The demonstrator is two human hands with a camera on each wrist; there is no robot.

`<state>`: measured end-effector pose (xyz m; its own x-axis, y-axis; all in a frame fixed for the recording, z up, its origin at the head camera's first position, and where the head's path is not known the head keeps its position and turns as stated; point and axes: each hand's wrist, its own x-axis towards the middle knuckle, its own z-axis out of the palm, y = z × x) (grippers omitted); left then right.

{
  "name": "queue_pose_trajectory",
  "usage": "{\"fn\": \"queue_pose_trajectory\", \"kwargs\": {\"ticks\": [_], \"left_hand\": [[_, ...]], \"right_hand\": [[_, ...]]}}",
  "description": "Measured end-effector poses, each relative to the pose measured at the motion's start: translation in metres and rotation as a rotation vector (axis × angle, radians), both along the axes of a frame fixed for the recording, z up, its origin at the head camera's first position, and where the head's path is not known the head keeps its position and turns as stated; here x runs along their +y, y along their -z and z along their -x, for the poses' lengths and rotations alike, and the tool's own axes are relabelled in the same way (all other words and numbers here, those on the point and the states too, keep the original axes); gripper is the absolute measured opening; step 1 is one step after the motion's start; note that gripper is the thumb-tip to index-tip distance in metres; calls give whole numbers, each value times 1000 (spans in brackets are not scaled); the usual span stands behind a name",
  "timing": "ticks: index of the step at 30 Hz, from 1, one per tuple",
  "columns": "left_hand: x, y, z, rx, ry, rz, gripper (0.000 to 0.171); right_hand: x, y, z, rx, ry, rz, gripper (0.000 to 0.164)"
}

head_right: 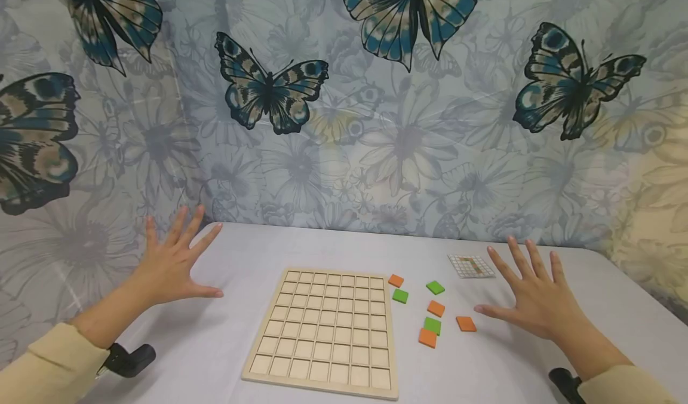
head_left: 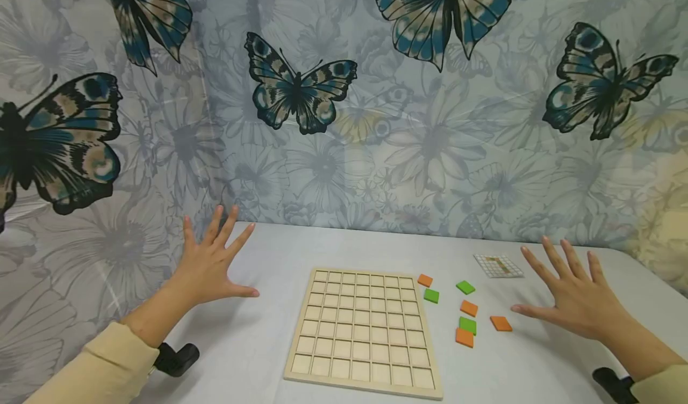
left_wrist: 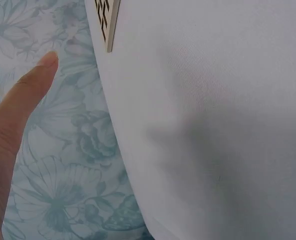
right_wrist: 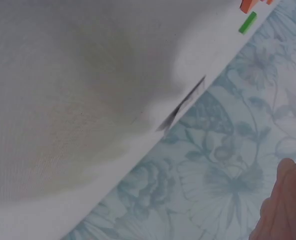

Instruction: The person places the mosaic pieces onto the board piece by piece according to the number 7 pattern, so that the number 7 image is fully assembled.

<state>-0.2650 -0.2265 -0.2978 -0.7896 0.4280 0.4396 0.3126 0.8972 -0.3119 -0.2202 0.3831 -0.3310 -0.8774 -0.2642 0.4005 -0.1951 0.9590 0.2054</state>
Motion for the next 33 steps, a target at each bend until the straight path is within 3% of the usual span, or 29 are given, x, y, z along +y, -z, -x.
{"fn": "queue_pose_trajectory", "kwargs": {"ticks": [5, 11, 17, 25, 33], "left_hand": [[7, -2, -2, -38, -2, -10, 120], [22, -2, -4, -134, 39, -99, 117], [41, 1, -4, -314, 125, -254, 112], [64, 8, -4, -633, 216, -432, 104], [72, 31, 6, -849, 305, -529, 102]], "right_hand": [[-4, -1, -1, -22, -15, 54, 112], [-18, -2, -2, -182, -64, 299, 106], [-42, -9, -6, -370, -93, 568, 98], [-71, -13, -15, -524, 27, 684, 79], [-91, -6, -20, -619, 36, 911, 54]]}}
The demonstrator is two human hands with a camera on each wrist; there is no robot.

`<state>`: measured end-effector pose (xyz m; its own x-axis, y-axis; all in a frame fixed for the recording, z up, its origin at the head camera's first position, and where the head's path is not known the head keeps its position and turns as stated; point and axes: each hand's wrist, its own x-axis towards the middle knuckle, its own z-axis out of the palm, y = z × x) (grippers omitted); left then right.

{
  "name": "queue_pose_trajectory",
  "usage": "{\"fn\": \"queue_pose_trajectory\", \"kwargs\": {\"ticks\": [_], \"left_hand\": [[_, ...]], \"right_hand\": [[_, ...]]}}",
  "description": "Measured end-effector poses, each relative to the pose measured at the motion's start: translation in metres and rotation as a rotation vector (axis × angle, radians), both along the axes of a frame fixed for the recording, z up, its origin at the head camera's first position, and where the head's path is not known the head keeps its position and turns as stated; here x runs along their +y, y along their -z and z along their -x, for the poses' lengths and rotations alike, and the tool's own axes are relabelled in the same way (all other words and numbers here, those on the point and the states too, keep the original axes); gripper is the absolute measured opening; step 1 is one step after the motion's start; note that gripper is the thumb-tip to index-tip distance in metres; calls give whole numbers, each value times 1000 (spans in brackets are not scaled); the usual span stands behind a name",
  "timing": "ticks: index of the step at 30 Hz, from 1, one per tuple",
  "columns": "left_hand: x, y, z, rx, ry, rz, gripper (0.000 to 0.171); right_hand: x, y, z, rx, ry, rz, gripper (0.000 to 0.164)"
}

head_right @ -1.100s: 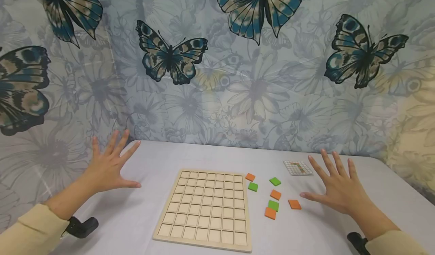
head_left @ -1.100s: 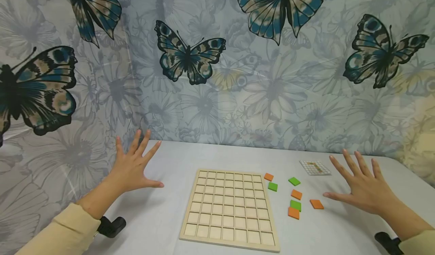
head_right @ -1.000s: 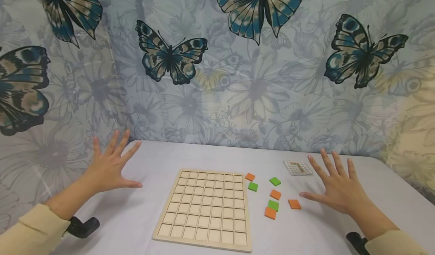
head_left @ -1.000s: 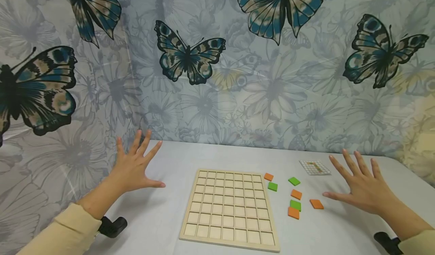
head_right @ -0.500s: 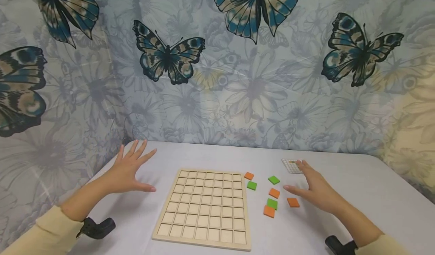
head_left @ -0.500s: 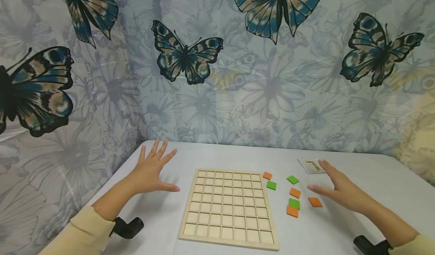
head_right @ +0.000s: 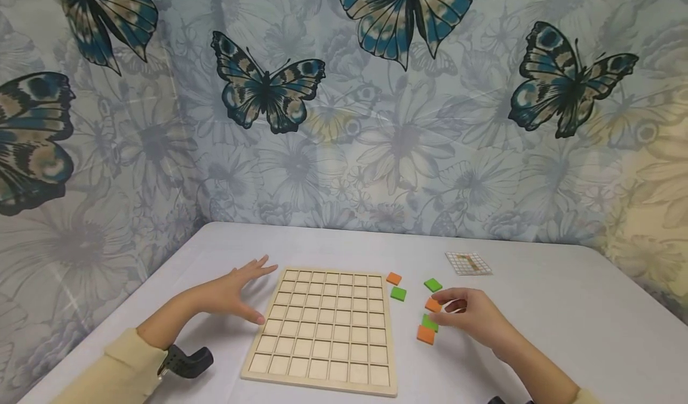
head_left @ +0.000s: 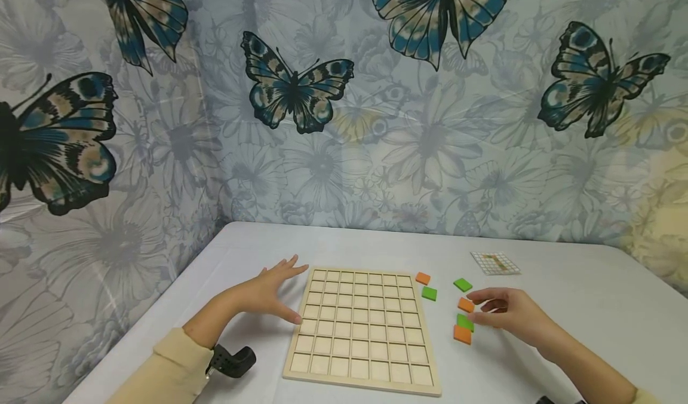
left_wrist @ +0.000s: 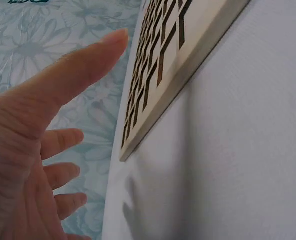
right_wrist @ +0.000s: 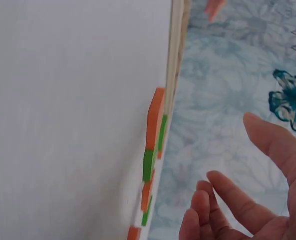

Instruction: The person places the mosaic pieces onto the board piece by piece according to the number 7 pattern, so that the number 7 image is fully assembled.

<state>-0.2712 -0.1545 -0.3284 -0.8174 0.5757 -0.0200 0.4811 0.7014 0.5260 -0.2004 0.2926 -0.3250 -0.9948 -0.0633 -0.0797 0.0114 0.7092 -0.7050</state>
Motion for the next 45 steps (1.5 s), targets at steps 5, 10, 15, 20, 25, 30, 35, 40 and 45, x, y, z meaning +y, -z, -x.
{"fn": "queue_pose_trajectory", "kwargs": {"ticks": [5, 10, 15, 20, 25, 30, 35, 40, 45], "left_hand": [[3, 15, 6, -88, 76, -60, 100], [7, 25, 8, -124, 74, -72, 98], [8, 30, 9, -121, 62, -70, 96], [7, 34, 9, -78, 74, -65, 88], [8, 37, 10, -53, 79, -58, 85], [10, 37, 10, -44, 80, -66, 84], [10, 38, 11, -40, 82, -58, 85], [11, 39, 12, -42, 83, -47, 86], [12, 39, 13, -37, 78, -29, 86]], "right_hand": [[-3, 6, -3, -18, 0, 52, 51], [-3, 14, -4, -50, -7, 68, 48], [-2, 20, -3, -53, -26, 43, 42], [-2, 23, -4, -35, -83, 9, 40], [-3, 24, -4, -13, -99, -24, 37], [-4, 25, -3, 34, -111, -73, 32], [-5, 27, -3, 60, -130, -90, 31], [-5, 27, -3, 80, -150, -114, 28], [-5, 28, -2, 90, -157, -136, 23]]}}
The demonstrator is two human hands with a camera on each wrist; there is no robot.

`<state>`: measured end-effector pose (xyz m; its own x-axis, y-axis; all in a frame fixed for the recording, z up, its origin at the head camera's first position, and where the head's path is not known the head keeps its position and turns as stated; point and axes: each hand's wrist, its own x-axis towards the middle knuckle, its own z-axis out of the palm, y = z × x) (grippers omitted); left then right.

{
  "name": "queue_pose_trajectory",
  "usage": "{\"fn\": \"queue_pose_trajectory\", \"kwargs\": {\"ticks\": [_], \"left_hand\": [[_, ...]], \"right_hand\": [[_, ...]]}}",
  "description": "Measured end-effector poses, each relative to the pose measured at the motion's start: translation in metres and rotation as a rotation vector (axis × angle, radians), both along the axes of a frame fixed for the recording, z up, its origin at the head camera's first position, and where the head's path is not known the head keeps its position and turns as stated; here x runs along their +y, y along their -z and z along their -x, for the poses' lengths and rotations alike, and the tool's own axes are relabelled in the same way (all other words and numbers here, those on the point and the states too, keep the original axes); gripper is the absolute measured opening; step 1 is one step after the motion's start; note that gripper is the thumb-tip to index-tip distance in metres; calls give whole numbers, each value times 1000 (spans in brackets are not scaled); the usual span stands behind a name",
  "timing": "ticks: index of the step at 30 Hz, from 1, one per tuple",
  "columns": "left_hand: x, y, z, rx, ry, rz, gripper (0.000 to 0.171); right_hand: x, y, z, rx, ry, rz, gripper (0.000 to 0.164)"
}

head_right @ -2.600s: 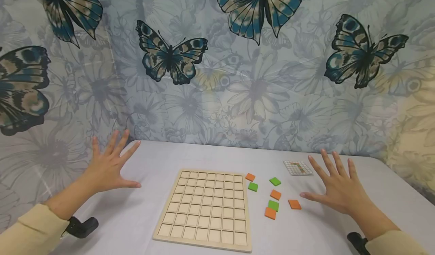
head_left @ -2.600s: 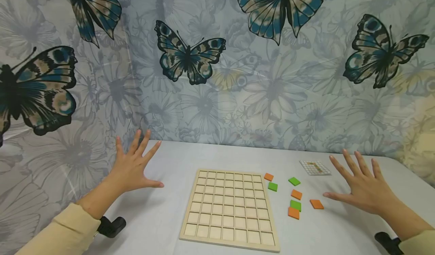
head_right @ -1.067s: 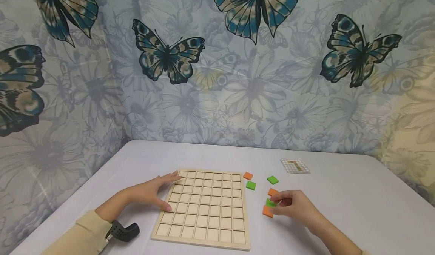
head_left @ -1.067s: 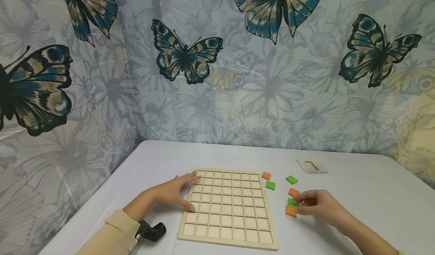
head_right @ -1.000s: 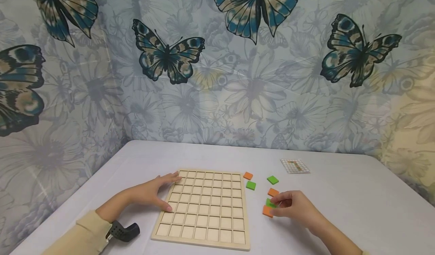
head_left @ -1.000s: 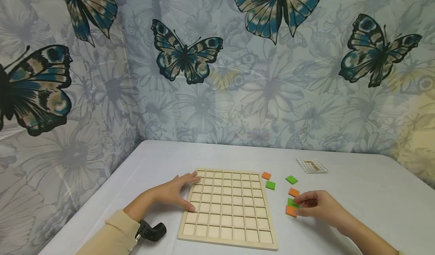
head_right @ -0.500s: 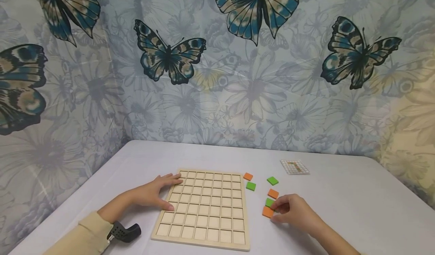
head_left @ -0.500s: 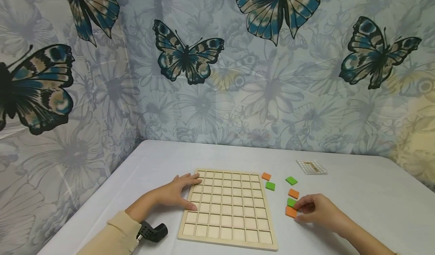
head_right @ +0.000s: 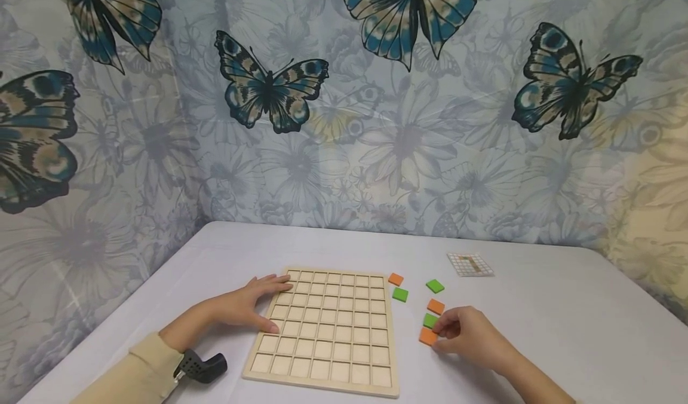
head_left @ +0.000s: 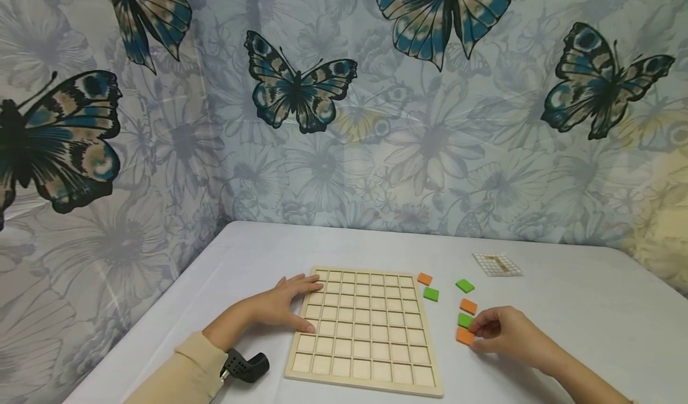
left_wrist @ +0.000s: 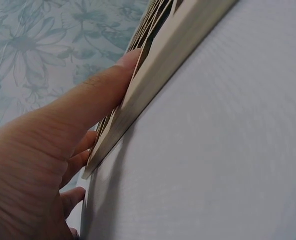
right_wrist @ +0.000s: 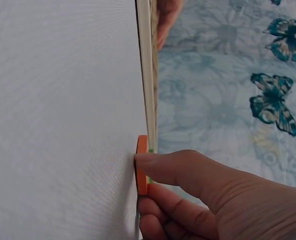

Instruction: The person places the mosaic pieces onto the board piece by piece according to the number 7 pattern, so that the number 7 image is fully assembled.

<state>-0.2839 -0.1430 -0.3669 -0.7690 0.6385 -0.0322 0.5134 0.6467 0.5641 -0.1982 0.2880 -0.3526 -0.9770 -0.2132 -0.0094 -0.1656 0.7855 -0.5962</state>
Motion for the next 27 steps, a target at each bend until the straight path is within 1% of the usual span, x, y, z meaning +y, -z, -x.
{"fn": "queue_pose_trajectory", "kwargs": {"ticks": [4, 10, 15, 19, 23, 27], "left_hand": [[1, 0, 0, -3, -2, 3, 86], [0, 0, -1, -1, 1, 2, 86], [0, -1, -1, -10, 7, 2, 87], [0, -2, -1, -11, 20, 3, 86], [0, -2, -1, -12, 23, 2, 86], [0, -2, -1, -11, 15, 7, 86]], "right_hand": [[0, -2, 0, -6, -11, 11, 21], [-2, -9, 1, -22, -86, 65, 21], [-6, -17, 5, -14, -117, 81, 22], [-12, -21, 9, 15, -111, 61, 24], [-21, -25, 15, 21, -89, 30, 25], [-30, -26, 22, 39, -102, 24, 23]]}}
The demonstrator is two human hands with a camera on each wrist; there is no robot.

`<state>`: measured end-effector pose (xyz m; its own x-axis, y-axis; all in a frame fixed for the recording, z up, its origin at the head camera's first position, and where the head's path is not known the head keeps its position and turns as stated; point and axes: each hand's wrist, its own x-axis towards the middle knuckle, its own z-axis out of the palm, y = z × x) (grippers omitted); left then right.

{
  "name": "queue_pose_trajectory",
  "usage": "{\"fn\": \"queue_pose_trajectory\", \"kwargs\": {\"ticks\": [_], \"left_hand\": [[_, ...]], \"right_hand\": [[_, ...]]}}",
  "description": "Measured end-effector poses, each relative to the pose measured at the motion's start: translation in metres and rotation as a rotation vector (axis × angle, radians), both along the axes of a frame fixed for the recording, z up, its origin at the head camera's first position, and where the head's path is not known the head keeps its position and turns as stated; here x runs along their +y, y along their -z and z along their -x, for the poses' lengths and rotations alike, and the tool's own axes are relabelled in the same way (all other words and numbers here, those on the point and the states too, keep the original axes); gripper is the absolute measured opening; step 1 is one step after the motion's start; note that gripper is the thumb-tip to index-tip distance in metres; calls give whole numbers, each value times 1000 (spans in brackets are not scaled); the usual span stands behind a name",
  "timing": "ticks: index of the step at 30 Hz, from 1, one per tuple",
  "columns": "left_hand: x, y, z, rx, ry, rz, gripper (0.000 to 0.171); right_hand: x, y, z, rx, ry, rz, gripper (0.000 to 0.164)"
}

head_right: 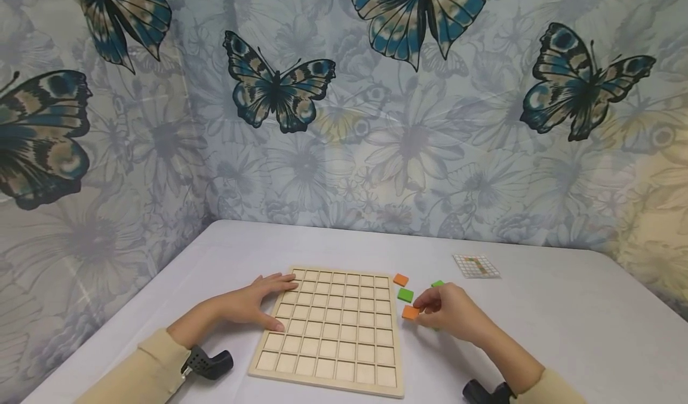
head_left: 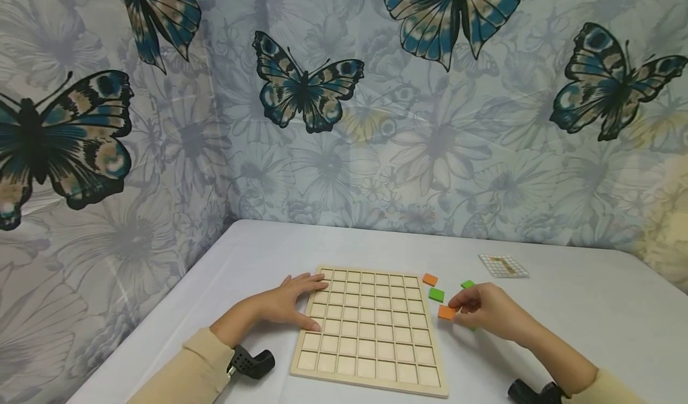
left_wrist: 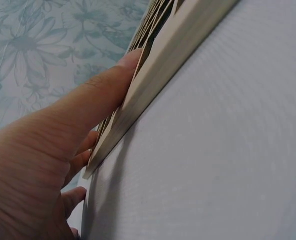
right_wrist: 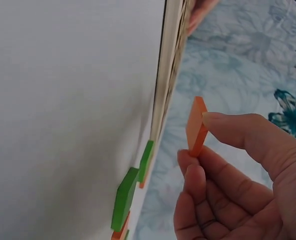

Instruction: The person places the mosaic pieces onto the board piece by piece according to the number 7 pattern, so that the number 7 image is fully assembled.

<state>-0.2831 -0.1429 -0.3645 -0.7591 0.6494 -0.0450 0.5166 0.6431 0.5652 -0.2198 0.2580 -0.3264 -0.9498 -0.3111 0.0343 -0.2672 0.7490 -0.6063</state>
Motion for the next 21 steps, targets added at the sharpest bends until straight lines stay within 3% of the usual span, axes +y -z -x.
{"fn": "queue_pose_trajectory", "kwargs": {"ticks": [9, 21], "left_hand": [[1, 0, 0, 4, -5, 3, 86], [0, 1, 0, 2, -12, 3, 85]], "right_hand": [[-20, -4, 14, 46, -34, 24, 20], [-56, -10, 40, 17, -98, 103, 23]]}}
